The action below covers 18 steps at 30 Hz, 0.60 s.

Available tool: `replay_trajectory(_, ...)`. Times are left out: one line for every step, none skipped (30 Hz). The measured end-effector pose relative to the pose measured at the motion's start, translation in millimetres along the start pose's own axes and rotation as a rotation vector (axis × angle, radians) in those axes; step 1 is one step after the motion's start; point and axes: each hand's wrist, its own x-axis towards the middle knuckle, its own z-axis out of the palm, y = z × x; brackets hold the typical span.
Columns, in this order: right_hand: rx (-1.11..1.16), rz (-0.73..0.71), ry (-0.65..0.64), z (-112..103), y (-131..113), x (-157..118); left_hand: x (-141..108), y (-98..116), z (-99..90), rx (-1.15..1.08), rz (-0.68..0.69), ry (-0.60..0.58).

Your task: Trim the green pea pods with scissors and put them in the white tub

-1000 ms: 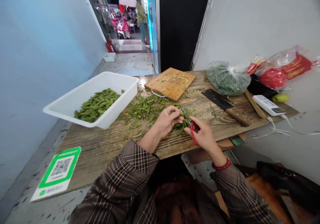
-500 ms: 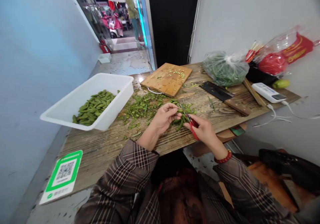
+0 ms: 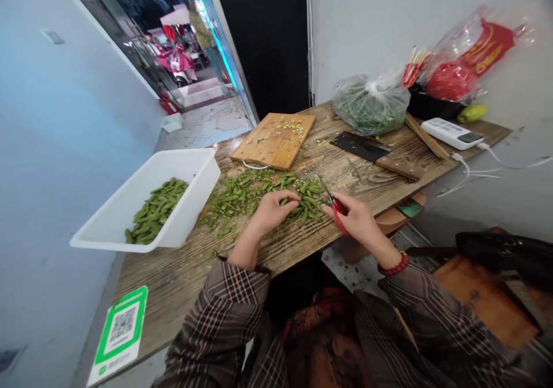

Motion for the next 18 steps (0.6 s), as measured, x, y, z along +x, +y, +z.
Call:
replay_trajectory(-0.005, 0.003, 0.006, 0, 1, -1, 0, 0, 0.3, 0.160, 0.055, -0.013)
replay_trajectory(-0.011, 0.004, 0.015, 0, 1, -1, -1, -1, 0.7, 0.299, 0.098, -0.032)
replay_trajectory(-0.016, 0.004, 0.026, 0, 1, -1, -2, -1, 1.3, 0.417, 0.120, -0.057)
replay_trajectory(-0.021, 0.002, 0.038, -1, 1, -1, -3, -1, 2.1, 0.516, 0.123, -0.080)
replay_trajectory(-0.025, -0.001, 0.049, -1, 1, -1, -4, 0, 3.3, 0.600, 0.111, -0.096)
replay_trajectory(-0.030, -0.005, 0.055, -1, 1, -1, -5, 0, 4.6, 0.667, 0.090, -0.103)
replay_trajectory(-0.034, -0.009, 0.057, -1, 1, -1, -6, 1, 6.1, 0.716, 0.067, -0.102)
replay_trajectory(-0.037, -0.013, 0.055, -1, 0, -1, -7, 1, 7.6, 0.743, 0.047, -0.099)
replay_trajectory(-0.039, -0.016, 0.047, 0, -1, -1, -7, 1, 8.8, 0.751, 0.034, -0.089)
replay_trajectory(-0.038, -0.020, 0.036, 0, -2, -1, -6, 1, 9.6, 0.737, 0.028, -0.075)
replay_trajectory(-0.036, -0.023, 0.025, 0, -3, -1, -5, 0, 9.8, 0.701, 0.029, -0.057)
replay_trajectory(-0.032, -0.025, 0.017, 1, -4, -1, -4, -1, 9.4, 0.645, 0.031, -0.030)
replay_trajectory(-0.028, -0.028, 0.011, 1, -5, -2, -3, -1, 8.4, 0.569, 0.032, 0.004)
replay_trajectory(-0.026, -0.031, 0.008, 1, -6, -2, -1, -2, 7.1, 0.477, 0.028, 0.041)
replay_trajectory(-0.027, -0.035, 0.007, 0, -7, -3, -1, -1, 5.6, 0.372, 0.022, 0.077)
replay_trajectory(-0.028, -0.043, 0.006, 0, -8, -3, 0, 0, 4.2, 0.263, 0.014, 0.108)
replay_trajectory(-0.029, -0.054, 0.001, 0, -9, -4, 0, 2, 3.1, 0.158, 0.006, 0.136)
replay_trajectory(-0.030, -0.071, -0.012, -1, -10, -4, -1, 5, 2.5, 0.064, -0.002, 0.157)
